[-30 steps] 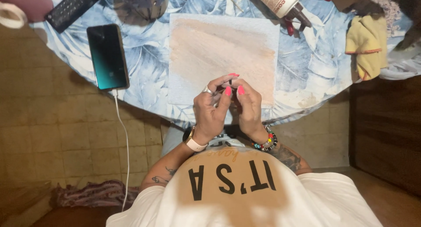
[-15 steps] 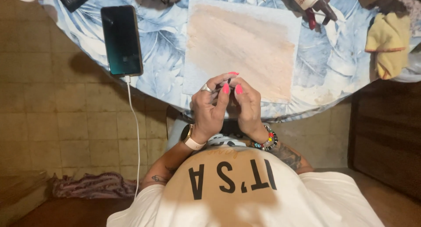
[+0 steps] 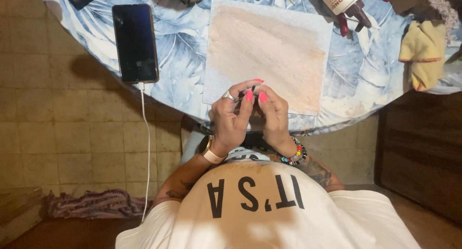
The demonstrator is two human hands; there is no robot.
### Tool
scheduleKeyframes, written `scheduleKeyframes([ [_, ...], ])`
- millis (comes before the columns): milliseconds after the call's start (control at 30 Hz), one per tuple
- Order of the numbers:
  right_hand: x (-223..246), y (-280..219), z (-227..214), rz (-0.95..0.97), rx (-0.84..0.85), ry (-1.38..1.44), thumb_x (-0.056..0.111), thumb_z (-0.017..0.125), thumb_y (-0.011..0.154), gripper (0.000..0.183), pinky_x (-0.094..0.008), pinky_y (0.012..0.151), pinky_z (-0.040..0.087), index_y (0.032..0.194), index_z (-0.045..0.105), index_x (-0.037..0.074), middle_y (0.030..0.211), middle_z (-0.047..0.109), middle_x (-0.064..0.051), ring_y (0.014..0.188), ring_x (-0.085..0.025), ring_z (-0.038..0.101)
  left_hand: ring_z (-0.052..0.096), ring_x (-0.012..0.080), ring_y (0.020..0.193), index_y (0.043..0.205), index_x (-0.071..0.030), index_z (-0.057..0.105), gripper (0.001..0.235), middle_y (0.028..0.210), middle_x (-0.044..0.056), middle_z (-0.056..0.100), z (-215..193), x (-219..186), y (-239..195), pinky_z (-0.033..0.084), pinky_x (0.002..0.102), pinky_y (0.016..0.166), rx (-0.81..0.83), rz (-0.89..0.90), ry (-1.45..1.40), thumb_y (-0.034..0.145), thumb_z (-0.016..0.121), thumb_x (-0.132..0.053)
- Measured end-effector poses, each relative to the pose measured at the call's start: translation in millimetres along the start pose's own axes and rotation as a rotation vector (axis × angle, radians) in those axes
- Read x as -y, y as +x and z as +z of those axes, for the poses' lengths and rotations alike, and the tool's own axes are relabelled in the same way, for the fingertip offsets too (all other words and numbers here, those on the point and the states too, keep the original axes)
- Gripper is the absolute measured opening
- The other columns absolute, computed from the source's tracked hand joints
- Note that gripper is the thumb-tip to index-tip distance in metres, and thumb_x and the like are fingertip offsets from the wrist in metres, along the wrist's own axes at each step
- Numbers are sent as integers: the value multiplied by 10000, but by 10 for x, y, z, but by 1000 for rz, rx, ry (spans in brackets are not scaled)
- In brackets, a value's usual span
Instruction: Decorate a cup by gluing small floral pieces onto its surface using glue and pliers
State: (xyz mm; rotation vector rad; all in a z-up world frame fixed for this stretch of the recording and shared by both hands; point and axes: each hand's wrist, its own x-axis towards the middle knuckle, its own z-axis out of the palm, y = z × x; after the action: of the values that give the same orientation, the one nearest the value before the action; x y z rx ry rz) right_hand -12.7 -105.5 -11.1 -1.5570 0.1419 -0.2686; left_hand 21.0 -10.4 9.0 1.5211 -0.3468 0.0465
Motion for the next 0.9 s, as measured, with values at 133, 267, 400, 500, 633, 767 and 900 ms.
scheduleKeyframes([
  [133, 41, 19, 9, 14, -5, 0, 183, 358, 861, 233, -181, 474, 305, 778, 530, 50, 527, 351, 23, 499, -50, 328, 625, 229, 792, 975, -3, 583, 234, 842, 135, 641, -5, 1, -10, 494, 328, 713, 4, 11, 7, 856, 459, -161],
  [267, 41, 46, 27, -8, -14, -21, 206, 366, 886, 269, -181, 462, 308, 748, 537, 50, 477, 361, 1, 467, -57, 331, 628, 234, 796, 962, -3, 589, 228, 844, 129, 644, -9, -20, -3, 497, 328, 711, 2, 16, 14, 857, 455, -155],
  [400, 229, 65, 81, -41, -23, -100, 181, 445, 887, 231, -182, 467, 345, 735, 551, 43, 457, 403, 2, 477, -52, 346, 626, 279, 811, 942, -2, 593, 213, 852, 142, 640, -27, -72, -15, 498, 334, 704, 9, 52, 56, 849, 464, -143],
  [500, 145, 49, 24, 20, -36, -2, 185, 455, 886, 223, -151, 422, 365, 757, 573, 47, 480, 422, 15, 455, -30, 384, 630, 233, 751, 978, -9, 589, 240, 860, 133, 638, -25, 13, -77, 504, 310, 678, 32, 59, 35, 854, 447, -158],
  [633, 180, 51, -23, 12, -20, -9, 191, 459, 887, 229, -163, 434, 384, 779, 587, 34, 486, 449, -10, 473, -36, 415, 630, 222, 758, 994, -8, 581, 243, 888, 132, 634, -55, -132, -6, 508, 308, 694, 65, 93, 28, 854, 447, -155],
  [767, 257, 94, -97, -32, 47, -81, 207, 465, 885, 234, -233, 612, 428, 818, 596, 24, 637, 558, -52, 650, -73, 434, 595, 322, 888, 1013, 34, 553, 246, 969, 182, 601, -78, -185, 18, 479, 373, 769, 143, 203, 122, 839, 468, -118],
  [900, 280, 287, -301, -198, 259, -81, 177, 394, 914, 253, -279, 553, 454, 773, 525, 13, 680, 529, -109, 565, -163, 524, 510, 382, 1022, 1072, 67, 503, 274, 1065, 230, 535, -194, -330, 25, 408, 446, 896, 168, 275, 166, 825, 476, -51],
])
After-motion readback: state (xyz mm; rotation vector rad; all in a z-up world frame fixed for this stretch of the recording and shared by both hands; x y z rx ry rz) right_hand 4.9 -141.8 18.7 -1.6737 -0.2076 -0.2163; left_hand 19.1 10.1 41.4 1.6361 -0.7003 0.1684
